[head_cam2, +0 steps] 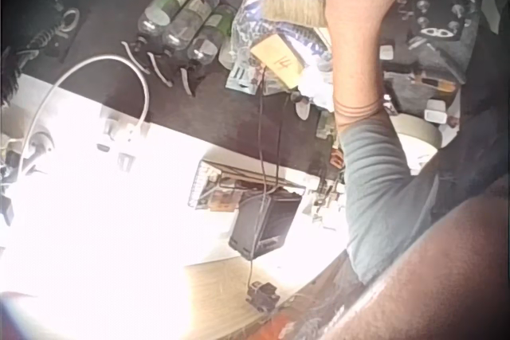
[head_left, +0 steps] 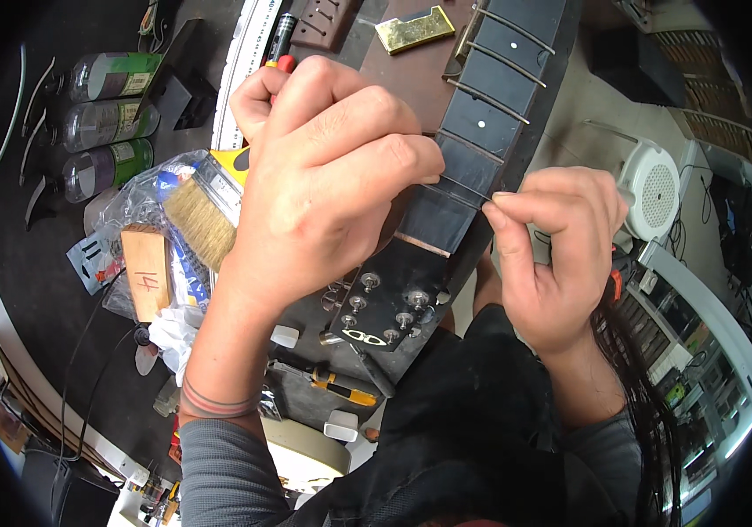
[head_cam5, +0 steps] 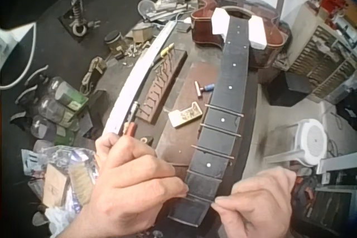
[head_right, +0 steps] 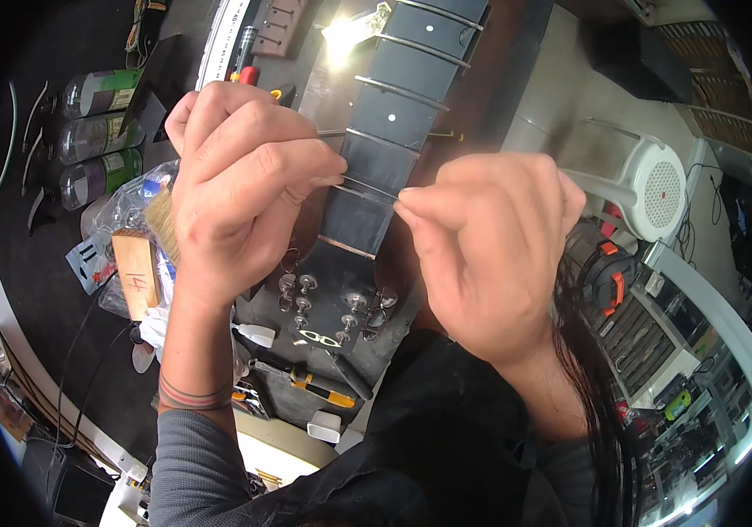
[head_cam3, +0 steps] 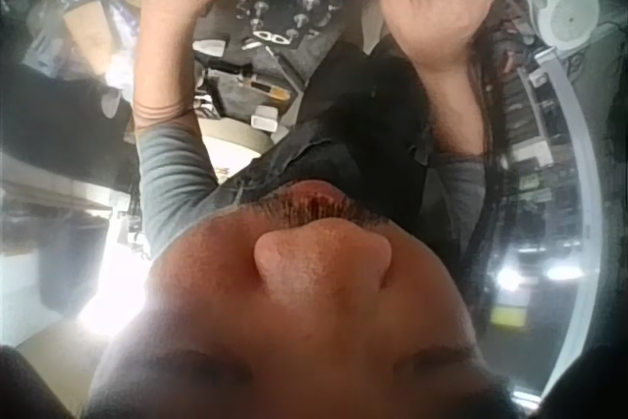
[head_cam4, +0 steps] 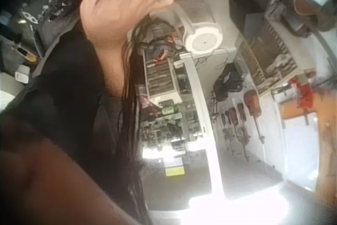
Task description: The person installs metal frets into the slots of a guitar neck. They place each fret by hand, use a yellow-handled screwdriver to tap them into position, and then use a hammer and a fret-setting block to secure them. The person works sequentially along the fretboard.
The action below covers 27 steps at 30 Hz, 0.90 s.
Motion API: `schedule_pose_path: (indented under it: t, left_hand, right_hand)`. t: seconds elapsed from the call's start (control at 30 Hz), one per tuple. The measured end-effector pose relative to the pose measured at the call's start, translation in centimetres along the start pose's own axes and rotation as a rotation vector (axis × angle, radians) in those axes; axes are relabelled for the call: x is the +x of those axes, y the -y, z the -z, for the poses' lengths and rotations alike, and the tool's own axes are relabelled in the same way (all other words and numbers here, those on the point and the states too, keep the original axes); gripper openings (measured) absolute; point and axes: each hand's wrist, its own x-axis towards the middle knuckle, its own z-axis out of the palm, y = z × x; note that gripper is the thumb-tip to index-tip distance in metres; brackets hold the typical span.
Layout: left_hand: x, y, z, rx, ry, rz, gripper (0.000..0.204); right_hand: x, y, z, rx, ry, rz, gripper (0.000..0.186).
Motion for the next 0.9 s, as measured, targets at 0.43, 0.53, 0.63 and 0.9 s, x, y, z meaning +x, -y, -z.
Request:
schedule_pose_path:
  t: [0.43, 0.53, 0.63, 0.9]
  left_hand:
    - [0.3, 0.5, -0.7, 0.039, -0.074, 0.008, 0.022]
    - [-0.3, 0.0, 0.0, 0.006, -0.031, 0.018, 0.022]
    - [-0.3, 0.1, 0.1, 0.002, -0.043, 0.025, 0.022]
    - [0.6, 1.3, -1.1, 0.054, -0.133, 0.014, 0.024]
  right_hand:
    - [0.9, -0.6, -0.5, -0.012, -0.016, 0.034, 0.027]
    - [0.3, 0.5, 0.1, 0.014, 0.018, -0.001, 0.028]
    - [0.4, 0.5, -0.3, 0.02, -0.02, 0.003, 0.028]
    - [1.9, -0.9, -1.0, -0.03, -0.062, 0.065, 0.027]
